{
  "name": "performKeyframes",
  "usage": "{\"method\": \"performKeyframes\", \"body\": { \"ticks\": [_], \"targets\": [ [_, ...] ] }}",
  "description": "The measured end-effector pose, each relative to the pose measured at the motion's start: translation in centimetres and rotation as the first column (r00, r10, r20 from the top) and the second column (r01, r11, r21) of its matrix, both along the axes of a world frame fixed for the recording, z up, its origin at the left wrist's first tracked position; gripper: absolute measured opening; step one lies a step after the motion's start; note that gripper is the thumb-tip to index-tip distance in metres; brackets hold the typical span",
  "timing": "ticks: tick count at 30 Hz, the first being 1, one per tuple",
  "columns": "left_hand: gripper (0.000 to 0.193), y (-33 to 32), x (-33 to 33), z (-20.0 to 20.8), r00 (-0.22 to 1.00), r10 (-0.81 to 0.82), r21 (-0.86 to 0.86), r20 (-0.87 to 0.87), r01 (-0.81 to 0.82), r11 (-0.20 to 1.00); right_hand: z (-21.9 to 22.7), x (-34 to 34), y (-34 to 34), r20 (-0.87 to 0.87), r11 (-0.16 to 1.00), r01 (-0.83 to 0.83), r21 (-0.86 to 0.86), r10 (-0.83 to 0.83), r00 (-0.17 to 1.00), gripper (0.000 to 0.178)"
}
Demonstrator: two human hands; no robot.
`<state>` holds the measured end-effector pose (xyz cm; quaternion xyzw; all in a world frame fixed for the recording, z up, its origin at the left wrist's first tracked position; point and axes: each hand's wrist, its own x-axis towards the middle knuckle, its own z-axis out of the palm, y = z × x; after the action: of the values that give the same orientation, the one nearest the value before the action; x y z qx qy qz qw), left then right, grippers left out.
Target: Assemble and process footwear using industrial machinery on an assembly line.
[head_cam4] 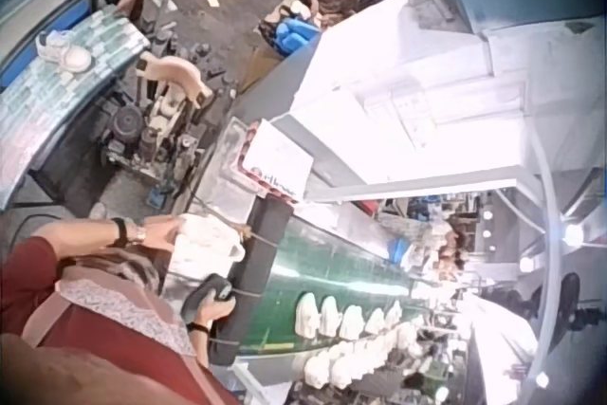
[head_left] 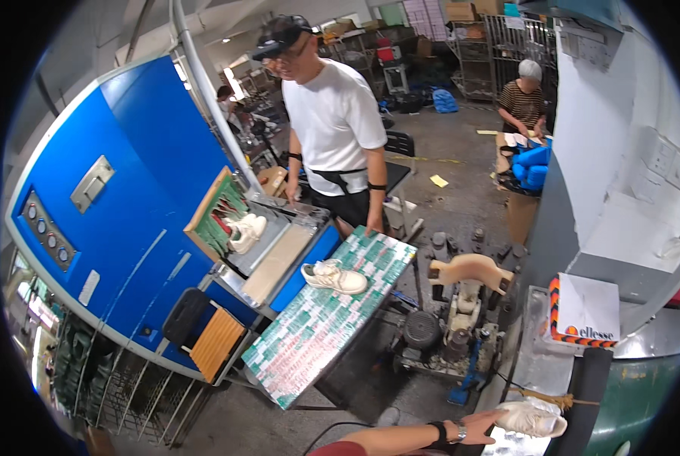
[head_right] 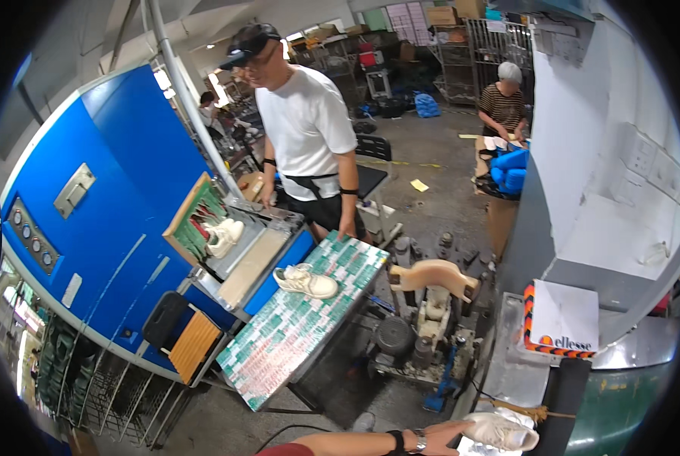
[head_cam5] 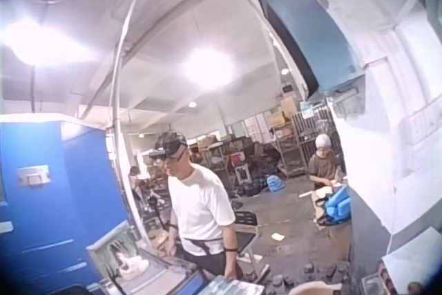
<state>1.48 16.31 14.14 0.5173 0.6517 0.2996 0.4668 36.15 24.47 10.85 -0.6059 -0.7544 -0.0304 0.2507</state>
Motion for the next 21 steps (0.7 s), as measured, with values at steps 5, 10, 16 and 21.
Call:
{"method": "performKeyframes", "body": {
  "ticks": [5,10,16,21],
  "targets": [
    [0.090,-7.3,-10.1,10.1,0.818,0.523,0.368,0.239,-0.575,0.731,12.3,-16.7,1.1,-0.440,0.861,-0.505,-0.062,0.430,0.788,0.070],
    [0.106,-12.1,-12.5,17.3,0.596,0.462,0.331,0.657,-0.778,0.534,21.0,-34.1,-7.3,-0.587,0.491,-0.856,0.161,0.745,0.317,0.083],
    [0.063,-18.6,-21.7,5.8,0.132,0.594,-0.070,0.793,-0.950,0.305,12.4,-50.8,-20.5,-0.838,-0.047,-0.973,-0.224,0.519,0.168,0.044],
    [0.031,-25.1,-28.0,-2.3,-0.254,0.597,-0.447,0.761,-0.872,0.198,6.8,-57.4,-27.3,-0.880,-0.230,-0.864,-0.448,0.283,0.381,0.064]
  ]
}}
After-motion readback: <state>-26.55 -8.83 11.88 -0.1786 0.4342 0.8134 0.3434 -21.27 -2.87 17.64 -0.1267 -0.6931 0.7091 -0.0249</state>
